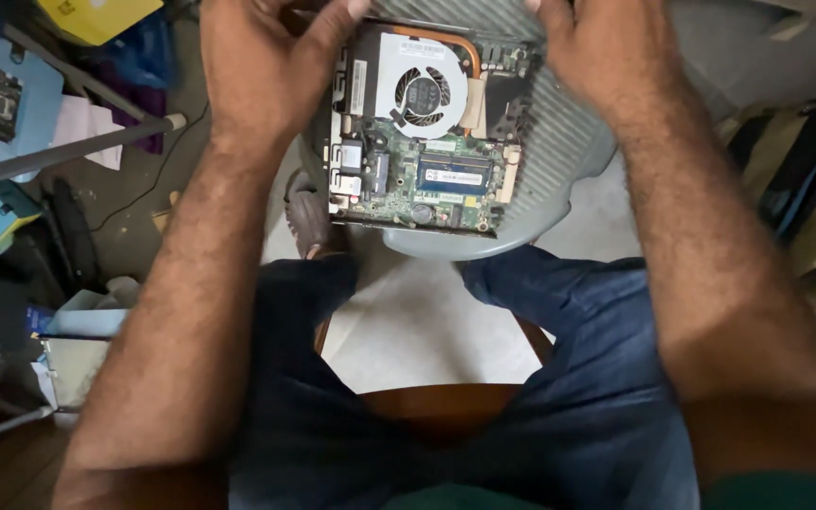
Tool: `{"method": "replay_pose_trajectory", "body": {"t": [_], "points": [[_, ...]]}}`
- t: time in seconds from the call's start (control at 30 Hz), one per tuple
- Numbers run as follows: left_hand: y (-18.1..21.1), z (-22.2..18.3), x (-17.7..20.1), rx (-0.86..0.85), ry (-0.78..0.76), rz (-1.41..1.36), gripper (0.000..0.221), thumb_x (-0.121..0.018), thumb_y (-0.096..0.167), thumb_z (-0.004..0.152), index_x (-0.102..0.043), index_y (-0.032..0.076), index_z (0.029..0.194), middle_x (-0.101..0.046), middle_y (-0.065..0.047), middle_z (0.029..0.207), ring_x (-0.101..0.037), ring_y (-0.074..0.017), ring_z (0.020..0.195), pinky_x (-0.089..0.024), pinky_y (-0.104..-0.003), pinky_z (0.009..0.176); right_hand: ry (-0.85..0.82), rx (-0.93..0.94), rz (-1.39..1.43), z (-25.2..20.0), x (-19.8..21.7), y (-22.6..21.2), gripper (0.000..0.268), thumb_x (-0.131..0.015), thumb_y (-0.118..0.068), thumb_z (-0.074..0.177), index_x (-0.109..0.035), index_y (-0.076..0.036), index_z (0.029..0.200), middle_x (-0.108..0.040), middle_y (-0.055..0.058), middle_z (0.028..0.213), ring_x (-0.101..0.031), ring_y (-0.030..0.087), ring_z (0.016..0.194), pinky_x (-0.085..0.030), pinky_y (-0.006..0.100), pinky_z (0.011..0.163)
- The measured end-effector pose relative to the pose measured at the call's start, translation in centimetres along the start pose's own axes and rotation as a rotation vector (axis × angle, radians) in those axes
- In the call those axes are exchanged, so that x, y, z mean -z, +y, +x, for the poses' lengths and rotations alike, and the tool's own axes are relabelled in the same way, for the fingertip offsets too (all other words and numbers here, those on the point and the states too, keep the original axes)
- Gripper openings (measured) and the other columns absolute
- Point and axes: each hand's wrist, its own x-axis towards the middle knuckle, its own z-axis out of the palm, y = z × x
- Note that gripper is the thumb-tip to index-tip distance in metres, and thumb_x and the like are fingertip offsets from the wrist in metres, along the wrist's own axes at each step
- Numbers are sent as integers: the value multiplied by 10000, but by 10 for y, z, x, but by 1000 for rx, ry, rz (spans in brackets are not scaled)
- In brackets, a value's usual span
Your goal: The person manipulates the internal components of a small form-factor computer, removing the cooling fan and heat sink, unscrewing parts of the motherboard using a screwdriver, and inspecting the chassis ports.
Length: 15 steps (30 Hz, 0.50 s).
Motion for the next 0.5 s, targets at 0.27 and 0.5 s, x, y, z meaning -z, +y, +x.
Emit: {"method": "replay_pose_trajectory", "body": {"t": [0.27,0.5], "points": [[3,2,-1,99,-129,93,126,-763,69,1026,-769,52,1151,-782,-75,914,-732,-134,768,-579,-287,704,-51,31,25,-4,0,3,222,-673,-170,1079,-701,45,1125,-711,266,963,-702,440,869,-555,528,736],[2,2,2,158,-181,122,182,-818,143,1000,-735,42,1128,-770,-70,924,-745,-159,811,-591,-312,730,0,-31,236,-2,-3,-2,228,-787,-226,962,-730,-22,1048,-748,116,934,-739,267,841,-573,440,728]]}}
